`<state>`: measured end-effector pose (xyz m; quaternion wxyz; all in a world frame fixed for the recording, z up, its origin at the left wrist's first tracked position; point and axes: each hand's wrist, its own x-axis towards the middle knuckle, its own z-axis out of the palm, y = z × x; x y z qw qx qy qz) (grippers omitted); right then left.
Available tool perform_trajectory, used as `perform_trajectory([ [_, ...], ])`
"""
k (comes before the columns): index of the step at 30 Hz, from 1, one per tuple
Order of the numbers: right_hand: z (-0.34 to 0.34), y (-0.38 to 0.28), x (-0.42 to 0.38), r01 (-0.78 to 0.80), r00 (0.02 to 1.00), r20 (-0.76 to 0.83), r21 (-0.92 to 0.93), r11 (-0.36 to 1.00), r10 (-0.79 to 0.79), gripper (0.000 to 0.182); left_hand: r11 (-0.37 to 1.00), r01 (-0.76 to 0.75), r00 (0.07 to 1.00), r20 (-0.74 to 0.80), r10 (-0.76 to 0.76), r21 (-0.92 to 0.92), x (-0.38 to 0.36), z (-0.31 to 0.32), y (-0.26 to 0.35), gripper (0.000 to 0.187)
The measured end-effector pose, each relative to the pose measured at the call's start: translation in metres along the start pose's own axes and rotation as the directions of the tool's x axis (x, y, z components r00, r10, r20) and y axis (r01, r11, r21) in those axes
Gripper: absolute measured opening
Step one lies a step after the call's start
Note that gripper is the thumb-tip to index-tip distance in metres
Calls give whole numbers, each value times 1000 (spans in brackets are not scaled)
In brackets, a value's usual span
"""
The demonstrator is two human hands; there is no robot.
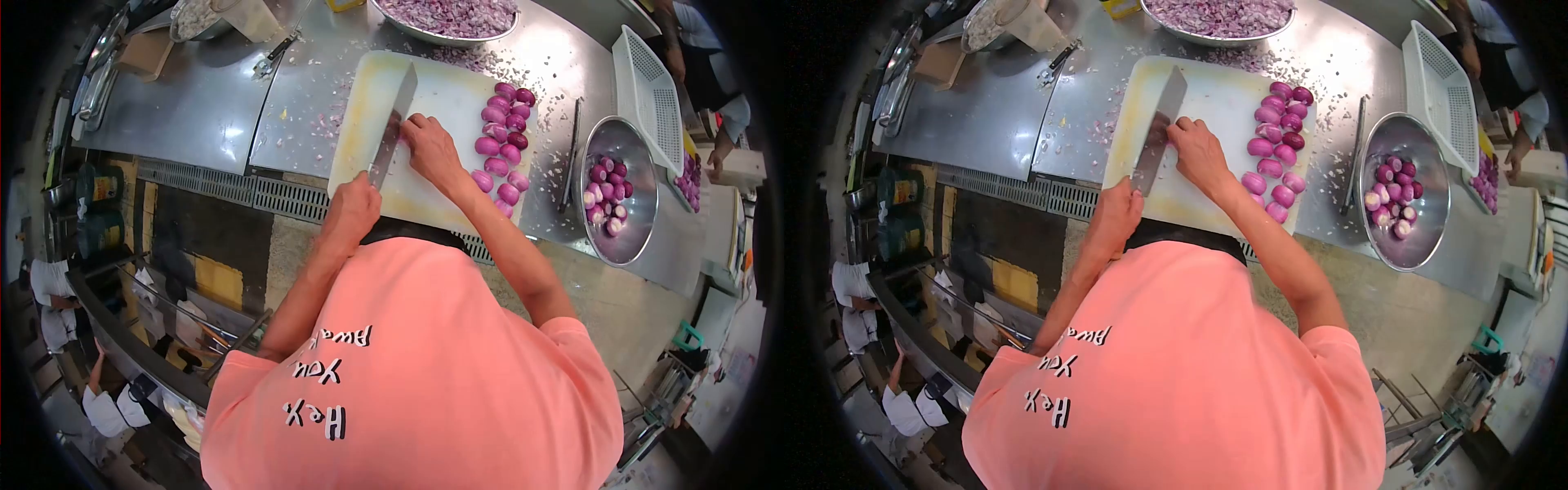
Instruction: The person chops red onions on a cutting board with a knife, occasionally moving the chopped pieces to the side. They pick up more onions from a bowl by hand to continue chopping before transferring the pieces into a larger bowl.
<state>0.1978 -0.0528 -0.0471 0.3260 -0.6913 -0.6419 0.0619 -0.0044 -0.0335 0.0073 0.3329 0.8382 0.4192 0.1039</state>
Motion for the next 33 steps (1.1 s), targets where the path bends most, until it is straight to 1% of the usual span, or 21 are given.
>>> perform_trajectory([
  [1, 1, 0, -2, -4, 1000, -4, -14, 1000, 4, 22, 1000, -1, 1000, 4, 1, 4, 1, -1, -1, 20],
  [3, 2, 0, -8, -22, 1000, -6, -36, 999, 22, 21, 997, 78, 994, 74, -77, -6, 7, -2, 3, 21],
  [4, 1, 1, -9, -16, 999, -28, -16, 1000, 16, 20, 997, 51, 994, 96, -45, -64, 5, -14, 7, 22],
  [5, 1, 1, -11, -9, 999, -47, 9, 1000, 10, 20, 997, 46, 994, 103, -38, -68, -1, -11, 10, 22],
  [7, 1, 0, -10, -31, 997, -69, 25, 999, 33, 19, 1000, 20, 998, 51, -21, 21, -6, -9, 10, 21],
  [8, 3, -1, -13, -57, 995, -80, 45, 997, 61, 19, 995, 61, 992, 108, -69, 84, -2, 0, 2, 20],
  [9, 5, -2, -17, -70, 994, -82, 46, 996, 73, 19, 995, 56, 991, 120, -66, 88, -4, -4, 5, 20],
  [11, 7, 0, -18, -48, 989, -138, 72, 996, 57, 21, 998, 16, 995, 100, -23, 67, -1, -15, 14, 19],
  [14, 10, 0, -21, -63, 979, -188, 88, 994, 79, 22, 998, -17, 993, 116, 9, 65, -11, -20, 18, 18],
  [15, 10, -1, -18, -60, 978, -194, 96, 994, 78, 22, 997, -16, 994, 113, 8, 75, -6, -16, 12, 18],
  [17, 8, -3, -23, -94, 979, -170, 95, 991, 109, 20, 986, -70, 990, 134, 50, 152, -2, 0, -5, 17],
  [18, 8, -3, -23, -98, 978, -173, 94, 991, 113, 20, 987, -106, 989, 115, 92, 122, -3, -11, 5, 16],
  [21, 8, -1, -24, -66, 969, -226, 134, 989, 95, 16, 991, -76, 993, 103, 65, 106, -9, -19, 19, 16],
  [22, 8, -1, -24, -86, 967, -227, 146, 986, 118, 14, 990, -78, 993, 98, 67, 115, -5, -16, 14, 16],
  [24, 13, -4, -29, -118, 964, -218, 167, 979, 154, 13, 976, -147, 984, 128, 127, 163, -3, -7, 9, 13],
  [25, 14, -3, -28, -111, 962, -228, 166, 980, 147, 12, 975, -149, 983, 132, 129, 162, -4, -11, 10, 13],
  [27, 12, 1, -32, -103, 962, -235, 154, 983, 137, 10, 988, -97, 983, 170, 75, 120, -5, -22, 18, 16],
  [28, 12, 2, -33, -111, 958, -242, 172, 979, 152, 11, 988, -96, 983, 166, 75, 121, -6, -18, 16, 16],
  [30, 14, 0, -29, -114, 953, -253, 203, 972, 165, 11, 975, -149, 977, 175, 120, 165, -7, -11, 9, 15],
  [31, 14, -1, -30, -123, 950, -258, 212, 970, 177, 12, 975, -145, 977, 179, 115, 168, -8, -11, 7, 15],
  [33, 11, 0, -32, -137, 945, -266, 209, 968, 191, 13, 970, -170, 978, 147, 146, 171, -3, -12, 9, 12],
])
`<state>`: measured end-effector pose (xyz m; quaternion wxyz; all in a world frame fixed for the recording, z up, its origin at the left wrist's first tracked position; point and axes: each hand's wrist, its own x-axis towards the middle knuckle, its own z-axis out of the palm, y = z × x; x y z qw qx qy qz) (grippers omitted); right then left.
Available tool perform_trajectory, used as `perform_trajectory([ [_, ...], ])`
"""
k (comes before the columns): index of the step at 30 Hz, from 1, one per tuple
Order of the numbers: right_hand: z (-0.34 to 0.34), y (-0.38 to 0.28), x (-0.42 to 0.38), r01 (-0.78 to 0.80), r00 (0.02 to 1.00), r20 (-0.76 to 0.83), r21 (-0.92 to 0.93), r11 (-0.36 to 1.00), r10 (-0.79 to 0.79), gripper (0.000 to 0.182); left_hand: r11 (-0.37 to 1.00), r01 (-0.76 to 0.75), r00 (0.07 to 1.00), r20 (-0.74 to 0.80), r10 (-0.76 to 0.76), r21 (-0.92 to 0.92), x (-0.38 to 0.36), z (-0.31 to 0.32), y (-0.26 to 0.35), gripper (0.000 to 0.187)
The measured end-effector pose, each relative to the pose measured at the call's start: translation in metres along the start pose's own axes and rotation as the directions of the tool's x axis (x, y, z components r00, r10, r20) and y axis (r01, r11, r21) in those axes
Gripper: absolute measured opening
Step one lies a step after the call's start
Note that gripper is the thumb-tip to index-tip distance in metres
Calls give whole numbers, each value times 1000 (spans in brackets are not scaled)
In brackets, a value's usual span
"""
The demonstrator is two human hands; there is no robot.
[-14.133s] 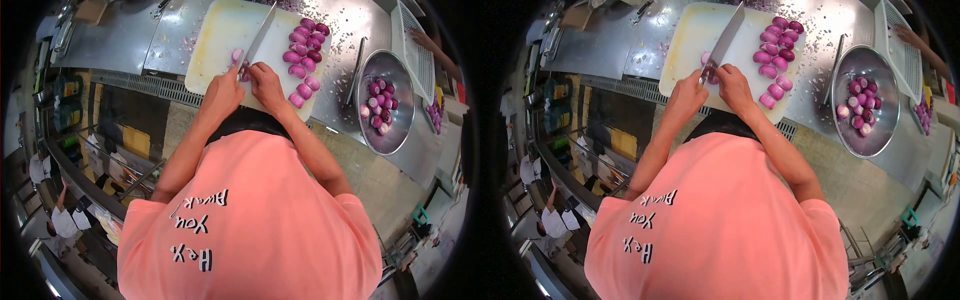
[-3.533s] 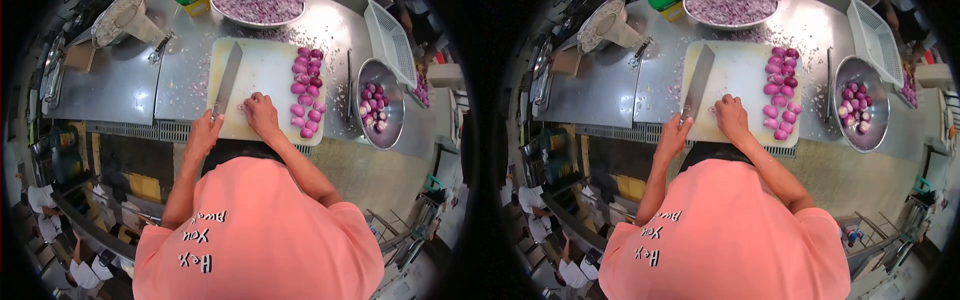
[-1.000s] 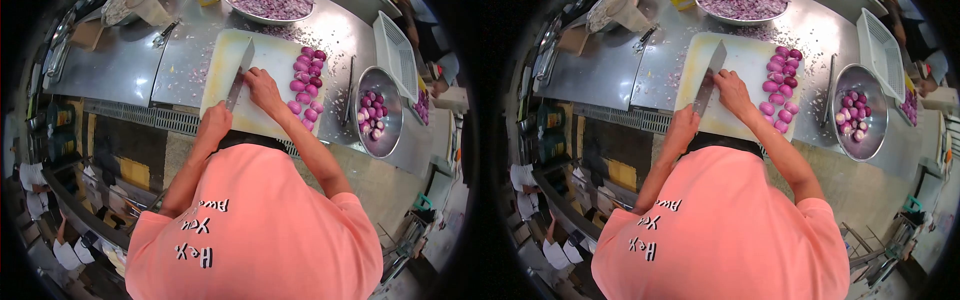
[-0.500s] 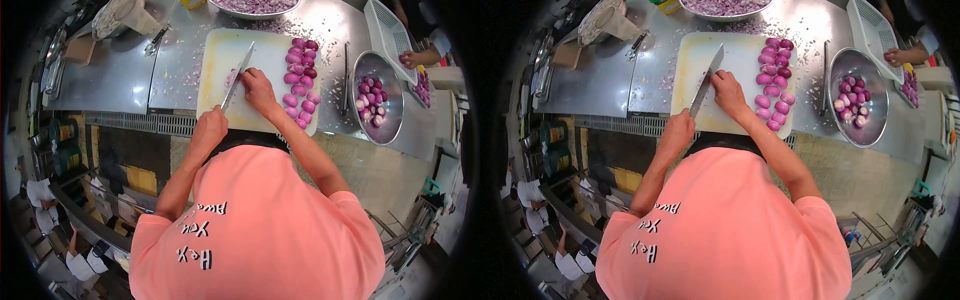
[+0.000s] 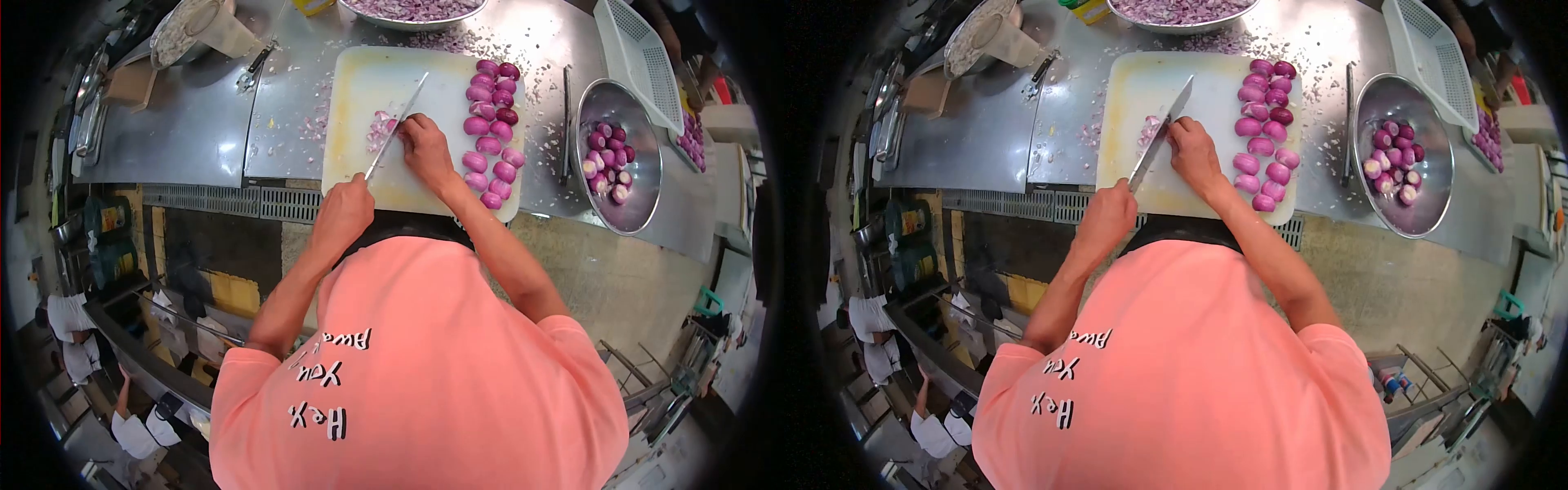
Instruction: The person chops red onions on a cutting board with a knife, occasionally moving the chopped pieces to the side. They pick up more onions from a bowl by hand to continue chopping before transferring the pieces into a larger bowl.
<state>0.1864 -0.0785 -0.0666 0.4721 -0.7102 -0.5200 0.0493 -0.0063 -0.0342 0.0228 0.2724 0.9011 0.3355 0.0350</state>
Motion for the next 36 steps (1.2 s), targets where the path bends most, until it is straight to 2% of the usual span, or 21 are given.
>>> perform_trajectory([
  [4, 2, 1, 1, -8, 1000, -21, 1, 1000, 8, 11, 1000, 19, 1000, -7, -19, -25, -3, -4, 4, 10],
  [8, 4, 3, -3, -11, 999, -39, 27, 1000, 12, 8, 999, -36, 999, 6, 36, -4, 1, -5, 1, 16],
  [10, 4, 2, -1, 0, 999, -42, -2, 1000, 0, 7, 999, 53, 999, -2, -53, -6, -1, -10, 4, 16],
  [11, 5, 1, 0, 8, 999, -44, -29, 1000, -9, 7, 999, 47, 999, -2, -47, 0, 2, -7, 0, 16],
  [16, 7, -1, 4, -72, 997, -21, 9, 997, 72, 7, 996, 73, 997, 18, -72, -41, 1, -14, 3, 17],
  [19, 9, -1, 10, -106, 994, -13, 33, 994, 106, 8, 998, 60, 998, 7, -60, 19, 7, 8, -3, 18],
  [21, 9, 1, 8, -122, 993, -3, 37, 992, 122, 8, 998, 54, 998, -12, -54, -8, 9, 5, -4, 18],
  [24, 8, 5, 9, -68, 998, -12, 40, 997, 69, 9, 995, 69, 998, -11, -70, -68, 8, 1, 4, 18],
  [26, 8, 2, 7, -113, 994, 2, 38, 993, 113, 12, 991, 98, 995, 15, -97, -87, 11, 5, 1, 18],
  [29, 7, 7, 8, -110, 994, 24, 68, 992, 109, 14, 997, 28, 999, -15, -30, -76, 18, 17, -6, 18],
  [30, 5, 8, 6, -110, 994, 27, 65, 992, 108, 14, 995, 60, 998, 1, -60, -76, 17, 2, 3, 18],
  [32, 4, 9, 10, 35, 999, 5, 21, 999, -35, 14, 994, 86, 996, 7, -86, -68, 15, -6, 4, 19],
  [34, 4, 7, 14, 21, 999, 40, -17, 1000, -20, 14, 995, 103, 994, -29, -103, -11, 6, -1, -1, 20],
  [36, 4, 4, 11, 3, 996, 85, -60, 998, 2, 14, 993, 115, 993, -25, -116, -29, 10, 3, -3, 18],
])
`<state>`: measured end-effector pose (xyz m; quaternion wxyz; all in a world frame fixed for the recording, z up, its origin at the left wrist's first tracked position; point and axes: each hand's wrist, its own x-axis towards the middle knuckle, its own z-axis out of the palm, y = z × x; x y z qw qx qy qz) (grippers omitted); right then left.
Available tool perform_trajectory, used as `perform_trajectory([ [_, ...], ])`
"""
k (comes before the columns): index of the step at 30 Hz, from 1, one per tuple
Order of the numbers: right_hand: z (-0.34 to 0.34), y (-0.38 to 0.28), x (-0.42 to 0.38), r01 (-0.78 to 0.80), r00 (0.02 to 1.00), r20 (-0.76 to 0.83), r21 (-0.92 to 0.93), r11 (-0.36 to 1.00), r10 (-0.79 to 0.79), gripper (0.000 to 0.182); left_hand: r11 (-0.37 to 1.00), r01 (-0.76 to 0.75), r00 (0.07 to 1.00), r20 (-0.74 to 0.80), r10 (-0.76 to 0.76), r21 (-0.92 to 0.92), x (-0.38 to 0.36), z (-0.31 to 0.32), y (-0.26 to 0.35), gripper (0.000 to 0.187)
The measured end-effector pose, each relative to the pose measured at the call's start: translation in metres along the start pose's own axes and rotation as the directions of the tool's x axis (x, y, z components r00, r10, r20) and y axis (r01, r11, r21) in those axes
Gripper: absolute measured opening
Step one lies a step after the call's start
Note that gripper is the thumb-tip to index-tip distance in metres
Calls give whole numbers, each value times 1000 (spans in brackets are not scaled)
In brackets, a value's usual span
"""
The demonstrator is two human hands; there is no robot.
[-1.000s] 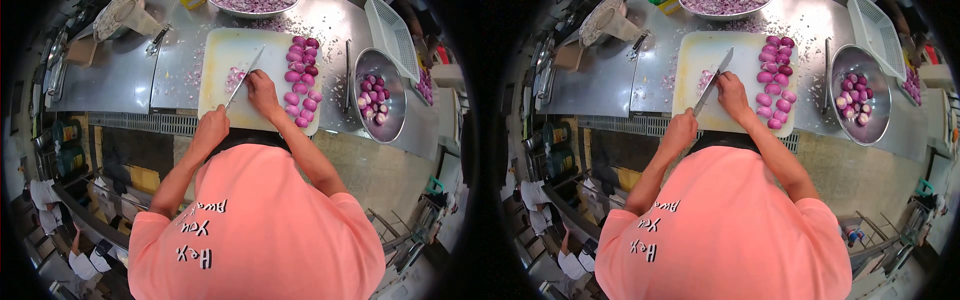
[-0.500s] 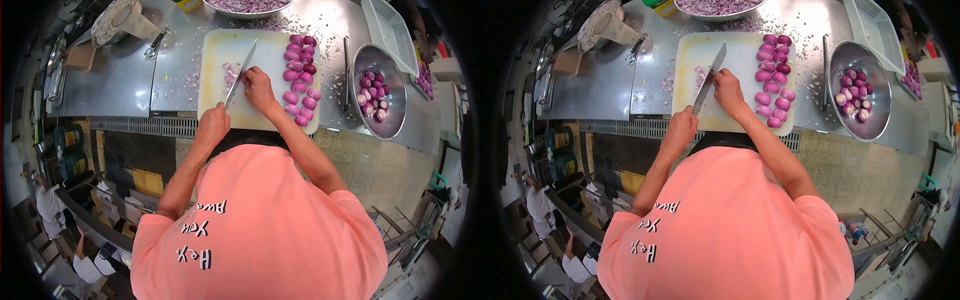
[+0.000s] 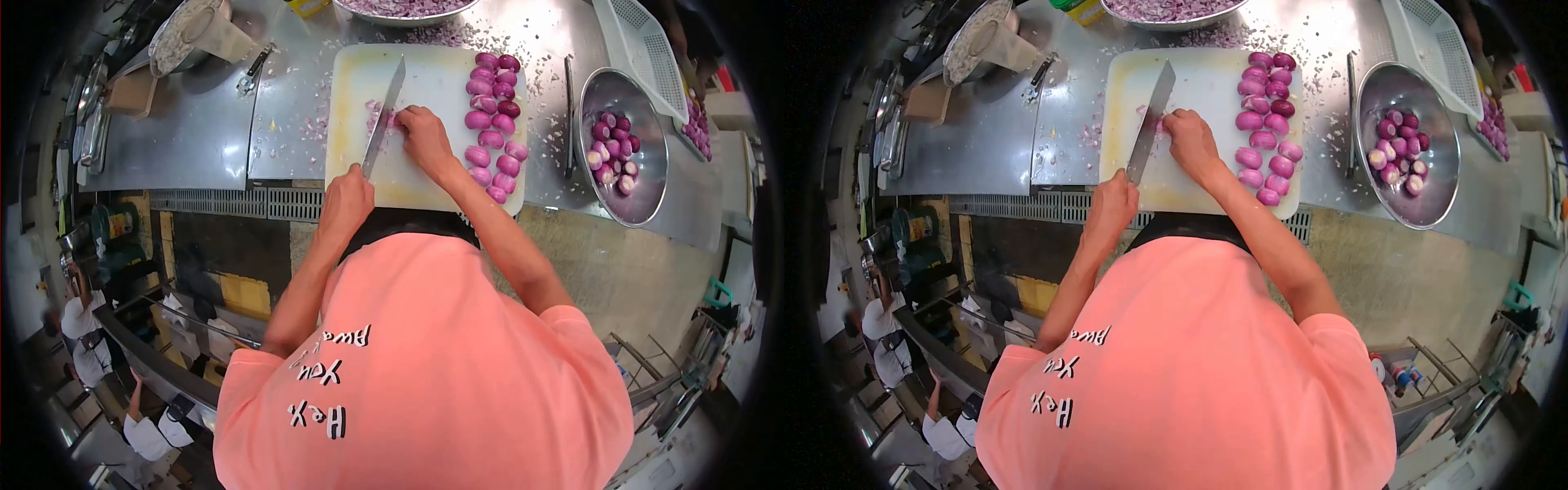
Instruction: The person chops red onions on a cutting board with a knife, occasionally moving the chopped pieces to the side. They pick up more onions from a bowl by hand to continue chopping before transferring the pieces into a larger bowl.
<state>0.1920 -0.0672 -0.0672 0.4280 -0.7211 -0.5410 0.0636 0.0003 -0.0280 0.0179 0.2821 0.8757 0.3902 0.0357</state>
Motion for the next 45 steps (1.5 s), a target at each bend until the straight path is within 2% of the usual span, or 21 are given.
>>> perform_trajectory([
  [5, 2, 0, 4, -84, 992, 81, -100, 991, 92, 10, 998, 11, 1000, -5, -11, -59, 6, -3, 6, 17],
  [8, -1, -4, 3, -55, 998, 20, -51, 997, 56, 5, 998, -36, 999, -8, 36, -48, 12, 10, 4, 18],
  [11, -2, -3, 3, -62, 997, 44, -52, 997, 64, 9, 981, 124, 989, 99, -110, -151, 13, -20, 32, 18],
  [15, -2, -2, -2, -85, 995, 40, -45, 995, 87, 8, 998, -41, 999, -18, 41, -40, 18, 26, 6, 19],
  [18, -7, 0, -3, -52, 999, 5, -24, 998, 52, 7, 991, 17, 1000, 24, -14, -136, 22, -7, 30, 18],
  [21, -27, 4, 2, -103, 995, -18, -34, 994, 103, 8, 998, 3, 1000, 8, -2, -70, 17, 1, 21, 19],
  [24, -54, 6, -4, -147, 985, -99, -30, 989, 143, 11, 998, 36, 999, 36, -35, -47, 19, 19, 16, 20],
  [26, -78, 8, -4, -131, 973, -191, -5, 991, 127, 15, 986, 72, 995, 84, -60, -153, 32, 8, 23, 19],
  [28, -101, 16, -5, -131, 971, -209, -66, 989, 115, 15, 987, 23, 995, 98, -8, -158, 23, 0, 28, 19],
  [30, -133, 20, -14, -199, 953, -237, -23, 980, 188, 14, 992, 42, 990, 143, -24, -123, 1, 4, 30, 18],
  [31, -149, 22, -19, -247, 938, -234, 70, 966, 257, 16, 982, -5, 990, 135, 31, -189, -7, 15, 18, 17],
  [32, -168, 28, -25, -274, 925, -261, 37, 961, 274, 16, 966, -46, 989, 124, 80, -253, -12, 28, 0, 17],
  [34, -200, 44, -31, -325, 884, -357, -2, 946, 303, 19, 912, 5, 992, 118, 47, -410, -10, 34, -22, 18],
  [36, -246, 69, -41, -323, 850, -496, -224, 919, 178, 18, 935, 42, 987, 162, 17, -352, 8, 24, -37, 17],
  [38, -289, 115, -57, -479, 758, -586, -199, 855, 288, 17, 954, 84, 983, 180, -32, -288, 23, 9, -23, 17],
  [40, -326, 132, -69, -551, 765, -552, -296, 780, 332, 18, 939, 224, 966, 187, -178, -260, 33, -4, 3, 17],
  [41, -336, 144, -74, -640, 767, -395, -425, 640, 506, 20, 975, 92, 994, 82, -76, -205, 37, 11, -14, 17],
  [42, -343, 158, -81, -670, 694, -247, -564, 482, 676, 22, 974, 87, 994, 86, -70, -209, 35, 10, -6, 17],
  [43, -341, 168, -88, -612, 709, -125, -598, 518, 694, 32, 973, 62, 994, 102, -40, -221, 28, 7, 6, 17],
  [44, -337, 178, -97, -611, 710, -125, -599, 517, 693, 32, 972, 40, 993, 114, -13, -232, 22, 4, 11, 17],
  [45, -330, 179, -102, -510, 771, -19, -619, 598, 637, 35, 972, 41, 994, 112, -15, -233, 17, 12, 2, 17],
])
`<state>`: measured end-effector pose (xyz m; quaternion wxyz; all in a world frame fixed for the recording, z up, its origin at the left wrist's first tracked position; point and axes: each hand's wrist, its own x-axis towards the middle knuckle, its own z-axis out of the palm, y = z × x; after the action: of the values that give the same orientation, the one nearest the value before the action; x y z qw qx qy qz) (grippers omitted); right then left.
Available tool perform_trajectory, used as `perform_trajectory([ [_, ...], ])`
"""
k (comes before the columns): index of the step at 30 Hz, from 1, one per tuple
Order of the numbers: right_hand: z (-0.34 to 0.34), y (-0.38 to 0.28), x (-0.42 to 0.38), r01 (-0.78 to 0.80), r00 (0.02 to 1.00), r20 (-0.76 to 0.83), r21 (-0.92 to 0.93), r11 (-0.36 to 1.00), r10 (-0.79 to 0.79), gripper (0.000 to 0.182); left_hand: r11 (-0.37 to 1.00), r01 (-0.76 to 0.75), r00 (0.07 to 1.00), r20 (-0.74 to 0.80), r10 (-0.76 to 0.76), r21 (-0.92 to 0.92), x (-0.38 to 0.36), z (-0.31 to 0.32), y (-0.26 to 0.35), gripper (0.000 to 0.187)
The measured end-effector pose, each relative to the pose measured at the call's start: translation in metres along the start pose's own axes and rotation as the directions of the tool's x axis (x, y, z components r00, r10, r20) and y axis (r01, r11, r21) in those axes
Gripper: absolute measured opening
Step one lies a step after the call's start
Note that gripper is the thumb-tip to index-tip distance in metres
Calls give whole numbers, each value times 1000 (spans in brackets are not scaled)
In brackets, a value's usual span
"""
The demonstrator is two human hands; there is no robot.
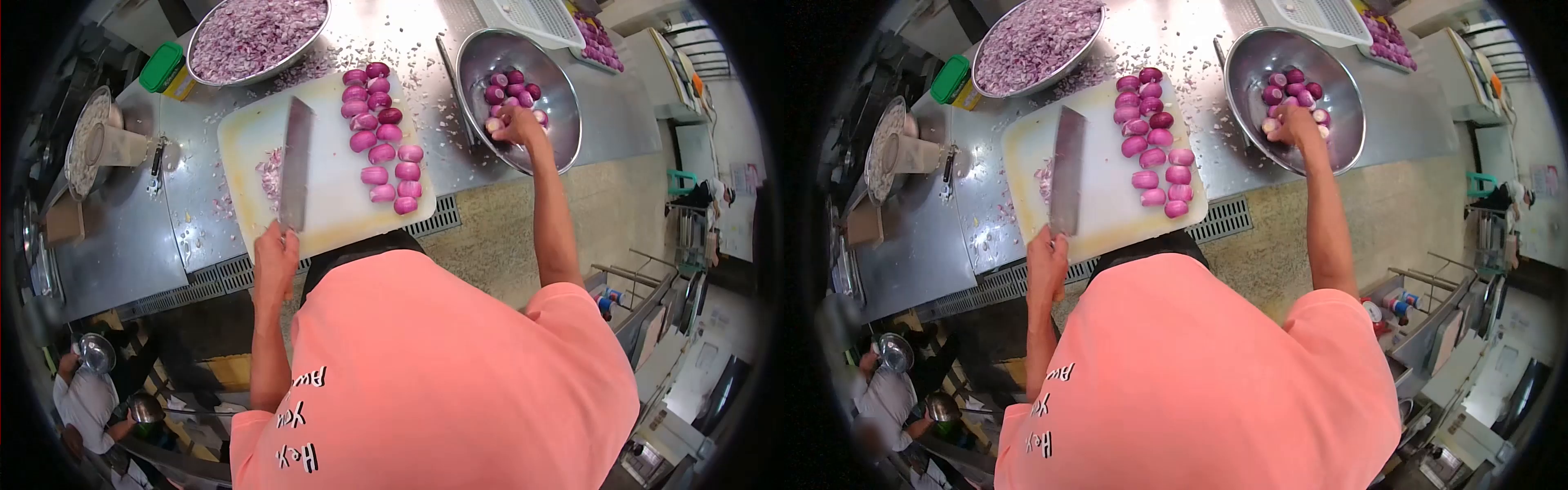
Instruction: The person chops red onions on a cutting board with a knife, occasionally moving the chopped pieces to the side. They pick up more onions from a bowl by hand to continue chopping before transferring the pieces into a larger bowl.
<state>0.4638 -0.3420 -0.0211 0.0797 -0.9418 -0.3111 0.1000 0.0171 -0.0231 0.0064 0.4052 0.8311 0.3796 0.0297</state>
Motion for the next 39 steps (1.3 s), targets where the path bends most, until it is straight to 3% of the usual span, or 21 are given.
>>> perform_trajectory([
  [1, 10, -1, -3, 130, 991, 35, -8, 991, -130, 38, 997, 0, 999, 54, 4, -73, -4, 10, -15, 17],
  [3, 22, -4, -10, 141, 989, -28, -107, 984, -145, 49, 990, 9, 994, 110, 7, -139, -5, 13, -26, 17],
  [5, 27, -14, -13, 166, 971, -157, -89, 982, -178, 42, 947, 252, 954, 217, -209, -198, -5, -1, -21, 19],
  [6, 30, 0, -9, 254, 947, -185, -68, 965, -262, 42, 962, 188, 975, 159, -157, -200, -3, -6, -15, 20],
  [7, 25, -2, -3, 164, 982, -92, -48, 985, -168, 44, 956, 209, 974, 132, -184, -207, 1, -3, -17, 20],
  [8, 27, 11, 4, 278, 931, -243, -12, 960, -273, 48, 982, 90, 996, 3, -90, -165, 5, 1, -22, 19],
  [9, 20, 1, 5, 19, 986, -163, 229, 973, 19, 47, 995, -18, 992, -124, 6, -98, 6, 1, -25, 18],
  [10, -22, -47, -8, -61, 989, -106, 349, 935, 105, 46, 995, 15, 987, -158, -29, -95, 5, 0, -22, 18],
  [11, -25, -60, -11, -32, 961, -219, 525, 851, 171, 44, 997, -13, 986, -167, 0, -74, 3, 0, -16, 17],
  [13, -36, -106, -15, 230, 885, -463, 335, 914, -53, 41, 999, -27, 982, -186, 18, -47, -6, -2, -8, 17],
  [15, -20, -163, -15, 304, 921, -378, 553, 776, -91, 44, 976, 100, 994, 50, -92, -195, -13, -3, -4, 18],
  [17, 4, -226, -20, 326, 943, -207, 745, 582, -262, 44, 973, 128, 990, 74, -116, -192, -16, -4, -10, 19],
  [20, 59, -294, -18, 531, 826, -214, 602, 596, -521, 46, 947, 201, 979, 57, -193, -251, -15, -9, -21, 16],
  [21, 65, -314, -22, 481, 832, -129, 652, 586, -540, 44, 965, 170, 984, -9, -175, -198, -15, -11, -19, 16],
  [23, 95, -330, -17, 598, 767, -172, 543, 590, -618, 38, 979, 148, 983, -83, -161, -140, -19, -16, -16, 17],
  [25, 97, -333, -16, 619, 762, -234, 536, 574, -603, 38, 993, 37, 985, -172, -18, 110, -24, -20, -9, 18],
  [29, 90, -330, -24, 592, 797, -274, 533, 605, -539, 30, 988, 52, 995, -90, -39, 147, -48, -35, 23, 18],
  [31, 93, -332, -26, 608, 789, -306, 514, 605, -533, 20, 988, -72, 994, -66, 82, 140, -57, -38, 31, 16],
  [33, 95, -336, -27, 575, 812, -257, 503, 645, -524, 11, 980, -55, 998, -14, 59, 192, -65, -41, 35, 16],
  [39, 99, -334, -21, 628, 778, -388, 499, 598, -493, 13, 961, -71, 997, 36, 64, 266, -47, -21, 36, 11],
])
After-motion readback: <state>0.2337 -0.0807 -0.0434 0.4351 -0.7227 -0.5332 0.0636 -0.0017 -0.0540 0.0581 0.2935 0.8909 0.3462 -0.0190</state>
